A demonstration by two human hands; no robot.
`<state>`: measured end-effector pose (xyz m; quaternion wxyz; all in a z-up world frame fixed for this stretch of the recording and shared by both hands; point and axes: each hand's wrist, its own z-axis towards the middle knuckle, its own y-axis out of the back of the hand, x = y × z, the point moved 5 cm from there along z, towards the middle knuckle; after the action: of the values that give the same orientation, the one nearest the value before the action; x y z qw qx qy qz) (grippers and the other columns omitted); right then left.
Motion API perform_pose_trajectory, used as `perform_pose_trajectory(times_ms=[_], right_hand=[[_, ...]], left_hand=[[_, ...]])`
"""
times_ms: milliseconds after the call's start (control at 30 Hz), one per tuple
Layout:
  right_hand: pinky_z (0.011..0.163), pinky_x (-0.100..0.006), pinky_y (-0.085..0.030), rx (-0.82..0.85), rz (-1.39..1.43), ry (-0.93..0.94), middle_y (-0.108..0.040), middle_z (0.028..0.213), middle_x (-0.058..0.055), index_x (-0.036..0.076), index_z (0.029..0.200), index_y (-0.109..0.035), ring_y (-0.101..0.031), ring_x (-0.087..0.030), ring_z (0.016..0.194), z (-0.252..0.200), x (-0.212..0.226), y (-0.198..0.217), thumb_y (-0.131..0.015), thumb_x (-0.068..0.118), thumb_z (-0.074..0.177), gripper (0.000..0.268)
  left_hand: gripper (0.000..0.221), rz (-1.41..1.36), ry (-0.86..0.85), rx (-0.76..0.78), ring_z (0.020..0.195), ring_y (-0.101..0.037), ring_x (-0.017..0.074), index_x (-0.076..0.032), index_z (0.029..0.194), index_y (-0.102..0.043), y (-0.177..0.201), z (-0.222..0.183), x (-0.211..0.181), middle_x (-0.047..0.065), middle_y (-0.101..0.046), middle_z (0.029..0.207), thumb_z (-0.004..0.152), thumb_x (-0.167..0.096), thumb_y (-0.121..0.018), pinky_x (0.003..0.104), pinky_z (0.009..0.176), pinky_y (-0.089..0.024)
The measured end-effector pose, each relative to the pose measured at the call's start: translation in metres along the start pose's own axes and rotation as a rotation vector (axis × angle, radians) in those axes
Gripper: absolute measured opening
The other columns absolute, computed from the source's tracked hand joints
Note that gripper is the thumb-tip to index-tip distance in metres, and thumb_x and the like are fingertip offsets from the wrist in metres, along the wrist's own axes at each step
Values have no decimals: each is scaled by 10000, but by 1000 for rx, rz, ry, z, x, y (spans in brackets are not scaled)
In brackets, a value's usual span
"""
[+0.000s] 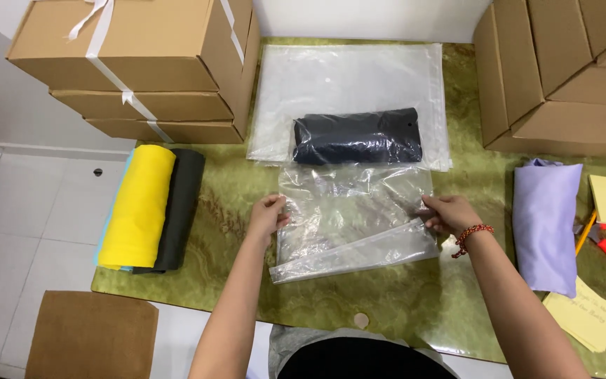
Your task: The person ties a white ribbon around a cardboard box, writes on a yellow sticky note, and places it on the box. They then wrap a black rolled item in a clear plastic bag and place it inside another cardboard box.
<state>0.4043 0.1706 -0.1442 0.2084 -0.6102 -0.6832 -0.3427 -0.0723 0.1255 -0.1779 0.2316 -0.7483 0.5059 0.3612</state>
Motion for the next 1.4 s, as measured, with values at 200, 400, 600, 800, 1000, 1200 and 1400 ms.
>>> perform_pose_trajectory(times_ms=[200, 400, 600, 800, 1000, 1200, 1400], right_hand=[[626, -293, -644, 167, 17, -72, -754, 1027, -141, -57, 1367, -599, -783, -224, 786, -45, 51, -7, -671, 309, 1049, 490], [410, -233, -408, 213, 89, 121, -688, 968, -53, 61, 1228, -702, -561, -127, 525, 18, 80, 36, -703, 328, 1060, 316], [630, -250, -513, 160, 136, 190, -797, 1128, -76, 203, 1062, -588, -767, -190, 906, -21, 198, 31, -631, 376, 1117, 186], [1124, -423, -603, 210, 332, 398, -770, 1133, -134, 163, 981, -617, -765, -282, 1219, -47, 253, 19, -537, 333, 1171, 267], [966, -259, -565, 92, 515, 542, -718, 963, -61, 78, 836, -637, -703, -117, 1012, -43, 154, 26, -544, 102, 1102, 283], [942, -455, -571, -126, 467, 480, -593, 917, -187, -43, 869, -630, -646, -276, 873, -58, -28, 25, -601, -2, 1001, 141], [532, -415, -503, -158, -95, 193, -678, 627, -207, 19, 922, -808, -623, -298, 514, -49, -68, 31, -733, 405, 1004, 401]], left_hand=[[590, -10, 155, 179, 979, -789, 314, -42, 1450, -528, -12, -33, -33, 180, -713, 1219, 1020, -404, -708, 433, 882, -662], [387, -57, 12, 233, 1029, -781, 291, -88, 1280, -613, -13, -29, -114, 87, -667, 1165, 1049, -393, -669, 463, 912, -662], [223, 12, -51, 210, 1046, -812, 268, -163, 1013, -593, -47, -48, -241, 82, -741, 1118, 1106, -358, -540, 434, 826, -667], [264, 96, -223, 157, 968, -829, 216, -232, 918, -556, -68, -52, -302, -55, -713, 958, 1087, -420, -479, 309, 705, -390], [212, 9, -308, 178, 1003, -744, 187, -67, 1108, -658, -39, -96, -232, 33, -626, 993, 1118, -243, -541, 317, 990, -589], [501, 19, -150, 100, 1244, -687, 384, 62, 1395, -645, 11, -135, -62, 259, -636, 1401, 1065, -314, -680, 472, 1040, -555], [470, 234, -108, 134, 628, -788, 299, -43, 1264, -732, 37, -101, 31, 210, -698, 1182, 1044, -456, -680, 267, 422, -527]])
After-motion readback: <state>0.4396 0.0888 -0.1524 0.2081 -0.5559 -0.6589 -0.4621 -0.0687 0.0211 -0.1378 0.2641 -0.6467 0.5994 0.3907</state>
